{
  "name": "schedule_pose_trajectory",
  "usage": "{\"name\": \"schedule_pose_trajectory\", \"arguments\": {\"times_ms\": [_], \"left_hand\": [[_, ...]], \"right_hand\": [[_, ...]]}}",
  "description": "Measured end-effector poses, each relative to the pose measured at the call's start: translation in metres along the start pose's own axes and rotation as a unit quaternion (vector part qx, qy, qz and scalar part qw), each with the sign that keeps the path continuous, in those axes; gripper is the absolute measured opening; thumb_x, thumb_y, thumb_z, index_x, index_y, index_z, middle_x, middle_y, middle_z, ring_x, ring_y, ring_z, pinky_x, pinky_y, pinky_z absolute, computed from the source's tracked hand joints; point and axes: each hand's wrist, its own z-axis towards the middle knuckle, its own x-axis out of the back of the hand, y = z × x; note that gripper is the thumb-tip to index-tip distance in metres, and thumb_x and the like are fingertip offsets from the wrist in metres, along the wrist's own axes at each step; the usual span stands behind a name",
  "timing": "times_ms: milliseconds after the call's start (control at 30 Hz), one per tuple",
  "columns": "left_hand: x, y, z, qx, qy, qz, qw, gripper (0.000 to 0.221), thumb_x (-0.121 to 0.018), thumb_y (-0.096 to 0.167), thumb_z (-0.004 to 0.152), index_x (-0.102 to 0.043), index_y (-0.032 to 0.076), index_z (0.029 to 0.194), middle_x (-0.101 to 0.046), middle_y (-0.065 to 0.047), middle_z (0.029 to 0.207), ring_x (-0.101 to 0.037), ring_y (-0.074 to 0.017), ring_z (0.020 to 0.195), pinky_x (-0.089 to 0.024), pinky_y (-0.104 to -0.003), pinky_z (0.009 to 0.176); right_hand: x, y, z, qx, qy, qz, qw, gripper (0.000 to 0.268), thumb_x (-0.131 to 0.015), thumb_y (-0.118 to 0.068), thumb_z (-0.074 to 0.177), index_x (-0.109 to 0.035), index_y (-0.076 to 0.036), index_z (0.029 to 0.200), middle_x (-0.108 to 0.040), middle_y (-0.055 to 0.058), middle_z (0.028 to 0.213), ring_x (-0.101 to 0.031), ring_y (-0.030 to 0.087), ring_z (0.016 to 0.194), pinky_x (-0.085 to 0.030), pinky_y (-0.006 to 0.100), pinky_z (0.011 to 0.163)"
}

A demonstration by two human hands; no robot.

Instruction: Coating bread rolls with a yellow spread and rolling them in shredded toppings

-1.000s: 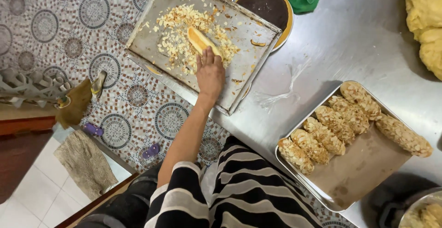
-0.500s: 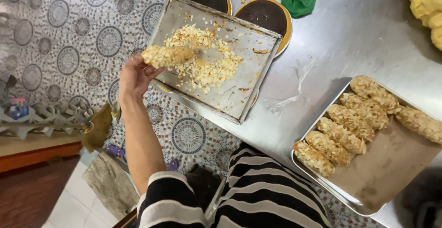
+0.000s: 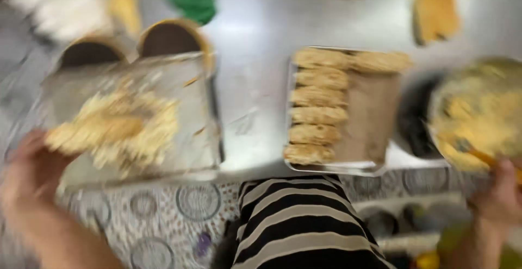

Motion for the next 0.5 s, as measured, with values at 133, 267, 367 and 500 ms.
{"name": "schedule_pose_trajectory", "arguments": {"times_ms": [133,267,367,500], "left_hand": [[-0.047,0.055,0.087,-0.108,-0.186,0.162,0.963,0.016,-0.057,0.023,0.105,-0.058,0.022,0.122,-0.058,0.011,0.128,-0.064,-0.0029,0.108,-0.059,-0.016,0.071],[-0.329,0.154,0.047,-0.066,-0.246,0.308,0.917,0.017,-0.063,0.018,0.104,-0.06,0.005,0.114,-0.063,-0.005,0.102,-0.06,-0.012,0.091,-0.048,-0.021,0.077],[-0.519,0.179,-0.031,-0.005,-0.29,0.59,0.753,0.018,-0.048,0.01,0.105,-0.065,0.007,0.111,-0.062,-0.009,0.106,-0.057,-0.0269,0.098,-0.039,-0.036,0.092],[-0.683,0.104,-0.025,-0.073,-0.572,0.638,0.51,0.014,-0.054,0.018,0.097,-0.057,0.01,0.086,-0.052,-0.001,0.082,-0.046,-0.0152,0.08,-0.037,-0.032,0.075]], "right_hand": [[0.007,-0.096,-0.058,0.14,0.064,-0.024,0.988,0.013,-0.068,0.007,0.123,-0.061,0.011,0.112,-0.062,0.025,0.103,-0.056,0.029,0.091,-0.044,0.04,0.088],[0.038,-0.08,-0.097,0.174,0.078,-0.056,0.98,0.019,-0.065,0.008,0.127,-0.062,0.023,0.115,-0.063,0.036,0.103,-0.06,0.038,0.086,-0.05,0.048,0.083],[0.058,-0.05,-0.134,0.105,0.121,-0.012,0.987,0.016,-0.068,0.002,0.123,-0.065,0.018,0.122,-0.062,0.03,0.11,-0.054,0.031,0.088,-0.04,0.039,0.078],[0.081,-0.032,-0.178,-0.03,0.186,-0.072,0.979,0.012,-0.068,0.005,0.13,-0.066,0.016,0.124,-0.064,0.027,0.107,-0.06,0.03,0.095,-0.048,0.039,0.091]]}}
